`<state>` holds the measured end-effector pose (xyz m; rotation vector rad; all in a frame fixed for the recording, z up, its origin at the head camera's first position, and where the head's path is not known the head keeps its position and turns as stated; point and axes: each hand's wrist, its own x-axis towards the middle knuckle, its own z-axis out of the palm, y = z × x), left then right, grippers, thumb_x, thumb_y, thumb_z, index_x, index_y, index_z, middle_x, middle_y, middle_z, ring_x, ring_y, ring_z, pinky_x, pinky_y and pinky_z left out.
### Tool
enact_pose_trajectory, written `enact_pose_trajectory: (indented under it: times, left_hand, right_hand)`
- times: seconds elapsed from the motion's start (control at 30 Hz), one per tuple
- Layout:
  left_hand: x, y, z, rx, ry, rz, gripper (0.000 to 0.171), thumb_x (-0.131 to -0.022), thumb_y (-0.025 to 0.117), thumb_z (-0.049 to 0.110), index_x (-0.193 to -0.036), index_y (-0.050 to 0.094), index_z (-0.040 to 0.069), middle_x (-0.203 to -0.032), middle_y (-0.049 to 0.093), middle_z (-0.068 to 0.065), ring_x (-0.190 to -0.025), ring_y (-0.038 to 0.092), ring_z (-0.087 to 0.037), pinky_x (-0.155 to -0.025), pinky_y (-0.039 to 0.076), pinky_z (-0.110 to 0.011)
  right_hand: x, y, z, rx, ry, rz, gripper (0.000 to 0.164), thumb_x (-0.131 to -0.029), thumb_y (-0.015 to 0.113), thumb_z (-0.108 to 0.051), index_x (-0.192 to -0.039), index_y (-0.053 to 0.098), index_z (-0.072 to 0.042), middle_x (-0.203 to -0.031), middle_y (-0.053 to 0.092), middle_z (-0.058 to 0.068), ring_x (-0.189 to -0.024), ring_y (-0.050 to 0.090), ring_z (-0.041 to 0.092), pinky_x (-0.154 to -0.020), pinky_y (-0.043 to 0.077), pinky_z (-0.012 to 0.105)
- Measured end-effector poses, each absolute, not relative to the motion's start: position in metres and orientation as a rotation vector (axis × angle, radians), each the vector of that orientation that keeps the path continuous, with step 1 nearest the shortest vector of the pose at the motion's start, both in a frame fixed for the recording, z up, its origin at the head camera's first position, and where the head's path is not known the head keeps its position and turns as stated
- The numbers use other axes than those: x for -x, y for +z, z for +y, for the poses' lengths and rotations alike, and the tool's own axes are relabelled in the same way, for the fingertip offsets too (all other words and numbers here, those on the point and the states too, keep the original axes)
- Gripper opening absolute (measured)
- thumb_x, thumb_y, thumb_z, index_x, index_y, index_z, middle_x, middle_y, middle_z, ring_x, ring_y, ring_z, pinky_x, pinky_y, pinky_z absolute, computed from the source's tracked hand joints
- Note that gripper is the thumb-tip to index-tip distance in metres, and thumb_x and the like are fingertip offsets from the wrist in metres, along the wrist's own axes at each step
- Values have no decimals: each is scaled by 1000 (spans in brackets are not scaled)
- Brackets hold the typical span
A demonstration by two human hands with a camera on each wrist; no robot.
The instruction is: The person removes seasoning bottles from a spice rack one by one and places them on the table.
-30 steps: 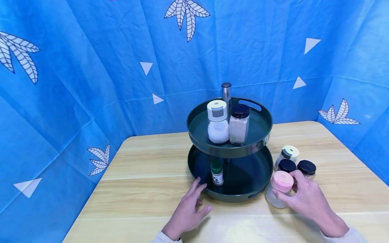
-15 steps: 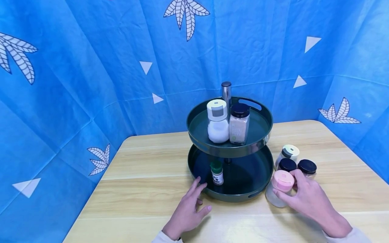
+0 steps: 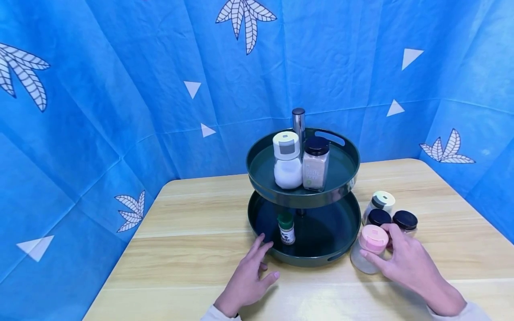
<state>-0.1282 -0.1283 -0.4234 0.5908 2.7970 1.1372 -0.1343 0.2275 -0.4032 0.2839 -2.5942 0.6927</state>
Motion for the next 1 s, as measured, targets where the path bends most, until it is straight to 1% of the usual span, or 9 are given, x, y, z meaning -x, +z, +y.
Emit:
enact_pose_trajectory:
  times: [0.13, 0.27, 0.4, 0.63, 0.8, 0.87, 0.93, 1.0]
  left_hand:
    - [128, -424, -128, -592, 1140, 2796, 64, -89, 66, 29, -144, 36, 14, -158, 17, -10, -90, 58, -15, -71, 52, -29]
    - [128, -423, -128, -586, 1141, 2794, 64, -89, 66, 29, -144, 36, 15, -158, 16, -10, -90, 58, -15, -71, 52, -29]
    - [128, -423, -128, -579, 1135, 2796, 64, -89, 66, 30, -144, 36, 15, -158, 16, -9, -90, 58, -15, -71, 51, -27]
    - [127, -423, -128, -586, 1131, 2805, 64, -89, 66, 31, -144, 36, 14, -158, 17, -10, -90, 58, -14, -71, 51, -26]
    - [127, -422, -127, -596, 1141, 2804, 65, -89, 66, 29, -144, 36, 14, -158, 17, -11, -89, 58, -15, -71, 52, -28]
    - [127, -422, -127, -595, 1142, 2802, 65, -89, 66, 29, -144, 36, 14, -158, 17, -11, -89, 58, -15, -72, 52, -28]
    - [127, -422, -127, -590, 1140, 2803, 64, -89, 66, 30, -144, 36, 14, -158, 17, -11, -90, 58, -15, -72, 52, -28]
    - [126, -423, -128, -583, 1142, 2801, 65, -89, 66, 30, -144, 36, 14, -158, 17, -10, -90, 58, -15, -72, 52, -28]
  right_hand:
    - [134, -402, 228, -283, 689, -2613, 70, -66, 84, -42, -108, 49, 0, -80, 56, 8, -67, 51, 22, -52, 43, 37]
    - [133, -400, 228, -284, 704, -2618, 68, -67, 83, -42, -108, 49, 0, -85, 61, 13, -70, 57, 25, -55, 48, 42]
    - [133, -397, 230, -319, 709, -2578, 65, -66, 85, -37, -106, 49, 0, -86, 63, 15, -71, 60, 25, -57, 51, 45]
    - [133, -389, 229, -347, 670, -2501, 63, -66, 84, -33, -105, 50, 3, -89, 63, 18, -72, 60, 28, -59, 50, 49]
    - [131, -384, 227, -358, 613, -2320, 57, -61, 83, -26, -100, 54, 4, -87, 63, 18, -75, 58, 31, -60, 47, 52]
    - [130, -380, 225, -373, 611, -2229, 53, -61, 81, -24, -97, 56, 5, -87, 64, 19, -76, 57, 31, -62, 47, 47]
    - [129, -375, 221, -394, 635, -2142, 48, -63, 80, -22, -96, 58, 6, -85, 65, 19, -76, 57, 29, -69, 49, 33]
    - [129, -370, 215, -413, 669, -2081, 45, -66, 78, -23, -94, 60, 7, -84, 66, 18, -74, 58, 27, -76, 45, 17]
